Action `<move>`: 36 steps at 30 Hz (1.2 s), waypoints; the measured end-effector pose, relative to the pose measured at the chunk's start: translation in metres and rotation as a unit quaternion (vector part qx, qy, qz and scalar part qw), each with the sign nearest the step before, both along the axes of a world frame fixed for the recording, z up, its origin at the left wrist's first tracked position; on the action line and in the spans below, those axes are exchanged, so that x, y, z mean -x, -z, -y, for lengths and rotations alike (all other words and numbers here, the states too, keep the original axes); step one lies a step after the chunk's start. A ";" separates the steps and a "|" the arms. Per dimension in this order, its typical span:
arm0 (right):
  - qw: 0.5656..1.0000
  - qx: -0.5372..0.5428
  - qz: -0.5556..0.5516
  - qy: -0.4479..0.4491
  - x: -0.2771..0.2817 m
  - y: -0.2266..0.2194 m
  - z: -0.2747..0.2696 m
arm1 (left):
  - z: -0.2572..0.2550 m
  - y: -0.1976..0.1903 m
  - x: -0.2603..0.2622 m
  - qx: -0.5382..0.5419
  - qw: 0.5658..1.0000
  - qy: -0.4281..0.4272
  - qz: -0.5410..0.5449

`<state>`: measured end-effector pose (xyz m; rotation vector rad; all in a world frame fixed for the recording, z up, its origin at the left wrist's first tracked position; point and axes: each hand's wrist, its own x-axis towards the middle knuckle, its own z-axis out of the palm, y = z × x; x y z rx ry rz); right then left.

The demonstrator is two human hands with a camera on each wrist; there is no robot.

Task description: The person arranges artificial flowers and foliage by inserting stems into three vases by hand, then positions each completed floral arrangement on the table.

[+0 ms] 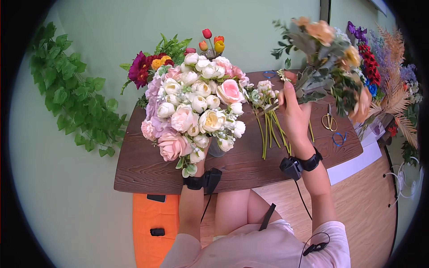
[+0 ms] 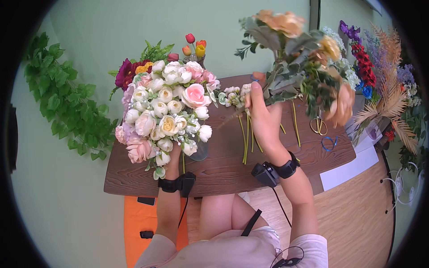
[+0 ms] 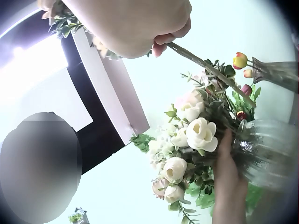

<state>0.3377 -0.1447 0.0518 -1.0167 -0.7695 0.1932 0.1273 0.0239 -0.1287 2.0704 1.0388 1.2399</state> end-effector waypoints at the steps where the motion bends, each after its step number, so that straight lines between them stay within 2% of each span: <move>1: 1.000 0.003 -0.007 -0.026 0.000 0.000 0.002 | -0.002 -0.002 -0.003 -0.006 1.000 -0.002 -0.003; 3: 0.994 0.038 -0.033 -0.101 -0.004 0.004 0.008 | -0.004 -0.004 -0.003 -0.017 1.000 -0.007 -0.007; 4: 0.994 0.038 -0.031 -0.100 -0.004 0.009 0.008 | -0.004 -0.005 -0.004 -0.023 1.000 -0.009 -0.009; 6: 0.986 0.004 -0.042 -0.162 -0.003 0.019 0.005 | -0.011 -0.011 -0.008 -0.035 0.999 -0.014 -0.012; 8: 0.985 -0.007 -0.027 -0.168 0.002 0.023 0.007 | -0.013 -0.014 -0.011 -0.048 0.999 -0.020 -0.015; 11: 0.990 0.000 0.031 -0.135 0.008 0.022 0.012 | 0.001 -0.005 -0.001 -0.068 0.997 -0.030 -0.025; 16: 0.991 -0.017 0.025 -0.133 0.018 0.014 0.009 | -0.015 -0.022 -0.013 -0.098 0.993 -0.045 -0.045; 22: 0.988 -0.013 0.026 -0.152 0.030 0.008 -0.006 | 0.007 -0.011 -0.007 -0.138 0.986 -0.063 -0.071; 28: 0.986 0.016 0.046 -0.157 0.033 0.012 -0.017 | 0.006 -0.014 -0.010 -0.173 0.977 -0.079 -0.095; 30: 0.982 0.105 0.046 -0.150 0.038 0.016 -0.019 | 0.005 -0.016 -0.010 -0.185 0.974 -0.085 -0.102; 32: 0.986 0.084 0.038 -0.140 0.043 0.018 -0.023 | 0.000 -0.021 -0.015 -0.196 0.970 -0.091 -0.110; 34: 0.981 0.151 0.083 -0.091 0.045 0.019 -0.023 | 0.000 -0.021 -0.012 -0.208 0.966 -0.098 -0.117; 35: 0.984 0.143 0.089 -0.061 0.048 0.027 -0.028 | 0.000 -0.022 -0.014 -0.213 0.964 -0.100 -0.120; 36: 0.976 0.178 0.123 -0.011 0.042 0.055 -0.044 | 0.000 -0.024 -0.017 -0.220 0.962 -0.102 -0.124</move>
